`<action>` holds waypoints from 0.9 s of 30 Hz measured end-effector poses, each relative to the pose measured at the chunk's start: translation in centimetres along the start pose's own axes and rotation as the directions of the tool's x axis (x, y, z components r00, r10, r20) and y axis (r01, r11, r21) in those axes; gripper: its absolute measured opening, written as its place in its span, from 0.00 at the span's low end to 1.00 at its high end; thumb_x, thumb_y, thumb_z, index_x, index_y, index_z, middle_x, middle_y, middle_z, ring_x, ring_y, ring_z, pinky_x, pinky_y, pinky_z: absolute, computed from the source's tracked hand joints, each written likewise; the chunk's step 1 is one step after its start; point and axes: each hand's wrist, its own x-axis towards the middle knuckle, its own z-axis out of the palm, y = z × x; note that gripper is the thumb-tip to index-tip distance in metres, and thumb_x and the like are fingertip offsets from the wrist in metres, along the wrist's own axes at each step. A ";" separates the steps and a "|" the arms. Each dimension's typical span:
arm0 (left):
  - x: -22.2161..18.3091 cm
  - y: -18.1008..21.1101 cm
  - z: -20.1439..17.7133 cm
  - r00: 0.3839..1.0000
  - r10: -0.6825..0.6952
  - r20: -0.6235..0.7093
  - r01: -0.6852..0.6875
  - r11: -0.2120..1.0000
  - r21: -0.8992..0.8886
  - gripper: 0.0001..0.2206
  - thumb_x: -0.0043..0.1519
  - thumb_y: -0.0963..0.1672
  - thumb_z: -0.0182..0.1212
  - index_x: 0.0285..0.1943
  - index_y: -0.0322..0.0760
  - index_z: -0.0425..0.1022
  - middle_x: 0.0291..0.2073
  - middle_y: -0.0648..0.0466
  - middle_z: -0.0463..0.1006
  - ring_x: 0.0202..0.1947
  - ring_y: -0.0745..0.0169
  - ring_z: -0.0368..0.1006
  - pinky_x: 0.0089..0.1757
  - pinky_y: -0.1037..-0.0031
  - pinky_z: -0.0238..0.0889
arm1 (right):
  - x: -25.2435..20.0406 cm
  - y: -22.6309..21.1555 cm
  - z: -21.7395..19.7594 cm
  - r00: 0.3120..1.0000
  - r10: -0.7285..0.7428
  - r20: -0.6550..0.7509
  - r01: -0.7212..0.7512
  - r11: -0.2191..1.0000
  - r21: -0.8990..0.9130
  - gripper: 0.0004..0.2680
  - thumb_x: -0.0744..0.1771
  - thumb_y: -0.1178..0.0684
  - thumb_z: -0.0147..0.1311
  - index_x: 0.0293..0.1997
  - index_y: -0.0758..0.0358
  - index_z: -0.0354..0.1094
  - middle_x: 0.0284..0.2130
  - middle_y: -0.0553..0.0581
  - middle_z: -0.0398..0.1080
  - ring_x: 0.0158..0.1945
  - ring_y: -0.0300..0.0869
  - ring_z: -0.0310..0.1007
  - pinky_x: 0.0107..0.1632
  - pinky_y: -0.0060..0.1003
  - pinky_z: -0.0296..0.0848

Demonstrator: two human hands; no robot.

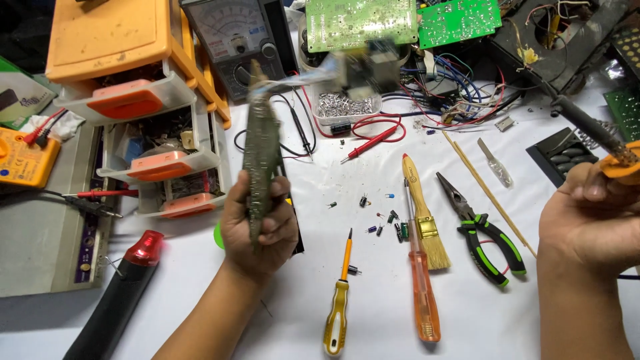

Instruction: Using a soldering iron and a desoldering pump to remove solder from electronic components on a printed circuit board.

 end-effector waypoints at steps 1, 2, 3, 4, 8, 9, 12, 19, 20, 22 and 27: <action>0.0 0.1 0.8 1.000 -0.002 0.000 0.002 1.000 0.004 0.16 0.64 0.49 0.41 0.50 0.32 0.59 0.31 0.51 0.67 0.15 0.69 0.61 0.15 0.87 0.55 | 0.0 0.1 -0.1 1.000 -0.001 -0.003 0.001 1.000 0.004 0.07 0.55 0.48 0.49 0.25 0.59 0.63 0.19 0.48 0.55 0.23 0.31 0.49 0.31 0.22 0.50; 0.0 0.2 1.6 0.996 0.011 0.087 -0.007 0.999 -0.045 0.15 0.64 0.48 0.41 0.57 0.40 0.54 0.30 0.50 0.66 0.18 0.68 0.64 0.16 0.88 0.57 | 0.1 0.1 -0.1 1.000 -0.003 0.020 0.003 1.000 -0.002 0.07 0.56 0.48 0.49 0.24 0.59 0.61 0.19 0.48 0.55 0.23 0.31 0.50 0.32 0.22 0.52; 0.0 0.2 2.3 0.985 0.029 0.172 -0.012 0.995 -0.095 0.18 0.64 0.46 0.41 0.64 0.47 0.50 0.30 0.50 0.66 0.20 0.67 0.66 0.18 0.88 0.58 | 0.1 0.2 -0.2 0.999 -0.005 0.043 0.005 1.000 -0.007 0.07 0.57 0.49 0.48 0.22 0.59 0.59 0.19 0.47 0.54 0.23 0.31 0.51 0.33 0.22 0.53; -0.2 0.5 2.6 0.985 0.026 0.173 -0.010 0.996 -0.091 0.18 0.64 0.46 0.41 0.64 0.47 0.50 0.30 0.50 0.66 0.20 0.67 0.66 0.18 0.88 0.58 | 0.2 0.2 -0.3 0.999 -0.006 0.040 0.006 1.000 -0.004 0.07 0.57 0.49 0.48 0.22 0.59 0.59 0.19 0.47 0.54 0.23 0.31 0.51 0.33 0.22 0.53; -0.6 1.2 3.7 0.975 0.102 0.198 -0.071 0.985 -0.159 0.19 0.61 0.43 0.47 0.62 0.40 0.53 0.30 0.51 0.64 0.22 0.70 0.61 0.23 0.89 0.60 | 0.4 0.3 -0.2 1.000 -0.019 -0.019 0.019 1.000 0.000 0.07 0.55 0.48 0.50 0.22 0.60 0.60 0.19 0.47 0.56 0.22 0.33 0.52 0.31 0.24 0.53; -0.7 1.3 4.0 0.964 0.153 0.217 -0.114 0.977 -0.179 0.22 0.58 0.40 0.51 0.62 0.39 0.53 0.30 0.51 0.65 0.25 0.67 0.65 0.27 0.88 0.65 | 0.4 0.3 -0.1 0.997 -0.017 -0.076 0.019 0.999 0.028 0.07 0.55 0.50 0.50 0.21 0.61 0.60 0.17 0.49 0.56 0.22 0.34 0.52 0.31 0.25 0.53; -1.0 1.8 4.5 0.957 0.179 0.227 -0.140 0.974 -0.177 0.24 0.55 0.39 0.58 0.61 0.37 0.57 0.30 0.54 0.66 0.29 0.69 0.63 0.33 0.85 0.65 | 0.8 0.6 -0.9 1.000 -0.018 0.014 0.019 1.000 -0.013 0.07 0.56 0.48 0.49 0.23 0.58 0.59 0.20 0.46 0.56 0.23 0.33 0.51 0.32 0.24 0.52; -1.1 2.1 3.9 0.945 0.224 0.238 -0.195 0.970 -0.142 0.24 0.56 0.40 0.56 0.63 0.36 0.55 0.31 0.55 0.67 0.33 0.65 0.61 0.38 0.82 0.61 | 1.3 1.1 -2.0 0.999 0.000 0.035 0.001 1.000 -0.010 0.06 0.57 0.48 0.48 0.27 0.57 0.62 0.21 0.46 0.55 0.25 0.31 0.49 0.33 0.23 0.51; -1.1 2.1 3.7 0.943 0.223 0.248 -0.198 0.973 -0.121 0.25 0.56 0.40 0.56 0.63 0.37 0.54 0.31 0.55 0.67 0.34 0.66 0.61 0.38 0.83 0.61 | 1.3 1.1 -2.0 1.000 0.008 0.024 -0.008 1.000 0.000 0.06 0.57 0.49 0.48 0.26 0.57 0.61 0.21 0.46 0.56 0.24 0.31 0.49 0.33 0.23 0.51; -1.0 2.0 3.5 0.940 0.220 0.259 -0.200 0.974 -0.101 0.25 0.56 0.40 0.56 0.63 0.37 0.53 0.31 0.55 0.67 0.34 0.66 0.61 0.39 0.83 0.61 | 1.2 1.0 -1.9 1.000 0.015 0.013 -0.015 1.000 0.010 0.06 0.57 0.49 0.49 0.25 0.58 0.61 0.21 0.47 0.56 0.24 0.31 0.49 0.33 0.22 0.51; -0.7 1.7 2.8 0.949 0.232 0.212 -0.229 0.973 -0.039 0.28 0.52 0.42 0.59 0.63 0.40 0.54 0.30 0.57 0.67 0.35 0.65 0.60 0.39 0.80 0.58 | 1.0 0.8 -1.4 1.000 -0.006 -0.006 0.006 1.000 -0.027 0.06 0.56 0.50 0.48 0.23 0.58 0.58 0.21 0.46 0.56 0.25 0.32 0.50 0.34 0.23 0.51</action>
